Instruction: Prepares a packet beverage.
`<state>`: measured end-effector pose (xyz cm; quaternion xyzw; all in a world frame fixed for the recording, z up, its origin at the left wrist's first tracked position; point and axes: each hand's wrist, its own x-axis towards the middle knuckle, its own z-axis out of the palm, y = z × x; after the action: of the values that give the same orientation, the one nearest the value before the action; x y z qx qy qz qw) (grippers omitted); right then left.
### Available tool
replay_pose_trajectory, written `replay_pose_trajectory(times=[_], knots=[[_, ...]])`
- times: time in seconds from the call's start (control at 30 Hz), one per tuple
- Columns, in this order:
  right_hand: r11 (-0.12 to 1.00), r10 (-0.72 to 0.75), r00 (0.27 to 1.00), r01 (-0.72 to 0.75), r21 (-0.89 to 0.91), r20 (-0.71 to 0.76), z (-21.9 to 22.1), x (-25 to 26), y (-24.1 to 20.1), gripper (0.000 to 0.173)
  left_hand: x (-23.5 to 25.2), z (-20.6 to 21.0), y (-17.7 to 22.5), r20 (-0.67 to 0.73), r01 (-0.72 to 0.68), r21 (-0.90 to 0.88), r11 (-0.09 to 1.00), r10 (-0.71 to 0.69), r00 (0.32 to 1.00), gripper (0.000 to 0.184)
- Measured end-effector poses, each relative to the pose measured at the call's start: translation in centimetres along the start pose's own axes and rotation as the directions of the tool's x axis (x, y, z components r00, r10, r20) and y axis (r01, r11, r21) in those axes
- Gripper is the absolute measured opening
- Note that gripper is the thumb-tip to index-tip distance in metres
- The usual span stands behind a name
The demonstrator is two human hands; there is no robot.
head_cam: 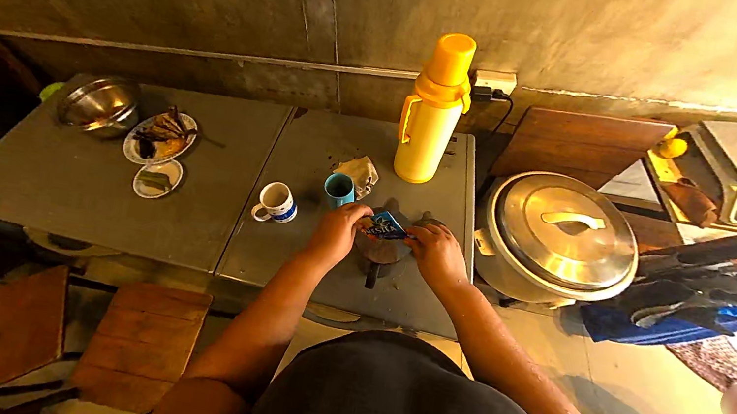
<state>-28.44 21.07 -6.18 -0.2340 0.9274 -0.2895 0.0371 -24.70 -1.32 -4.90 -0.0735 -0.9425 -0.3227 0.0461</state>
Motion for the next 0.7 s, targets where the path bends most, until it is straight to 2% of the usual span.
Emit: replay_pose_trajectory(times=[0.13,0.2,0.3,0.4,0.53,0.7], knots=[[1.000,-0.031,1.000,0.031,0.002,-0.004,0.4,0.0,0.2,0.021,0.1,0.1,-0.2,0.019,-0.055,0.003,0.998,0.055,0.998,0.022],[0.999,-0.035,0.999,0.035,-0.002,-0.004,0.5,-0.1,0.2,0.022,0.2,0.0,-0.1,0.018,-0.059,0.018,0.998,0.058,0.998,0.028],[0.999,-0.038,0.999,0.038,-0.002,-0.016,0.6,-0.1,0.1,0.021,0.2,-0.2,0.0,0.012,-0.063,0.006,0.998,0.063,0.998,0.023],[0.999,-0.052,0.998,0.052,-0.007,-0.029,0.8,-0.1,0.1,0.021,0.0,-0.3,-0.1,-0.002,-0.071,-0.002,0.997,0.071,0.997,0.027],[1.000,-0.011,1.000,0.011,0.003,0.027,0.8,-0.1,-0.3,0.024,-0.1,-0.4,-0.3,-0.041,-0.053,-0.086,0.995,0.049,0.998,0.028],[1.000,0.002,1.000,-0.002,0.006,0.014,1.2,-0.2,-0.6,0.025,-0.2,-0.4,-0.3,-0.074,-0.061,-0.167,0.984,0.049,0.996,0.029]])
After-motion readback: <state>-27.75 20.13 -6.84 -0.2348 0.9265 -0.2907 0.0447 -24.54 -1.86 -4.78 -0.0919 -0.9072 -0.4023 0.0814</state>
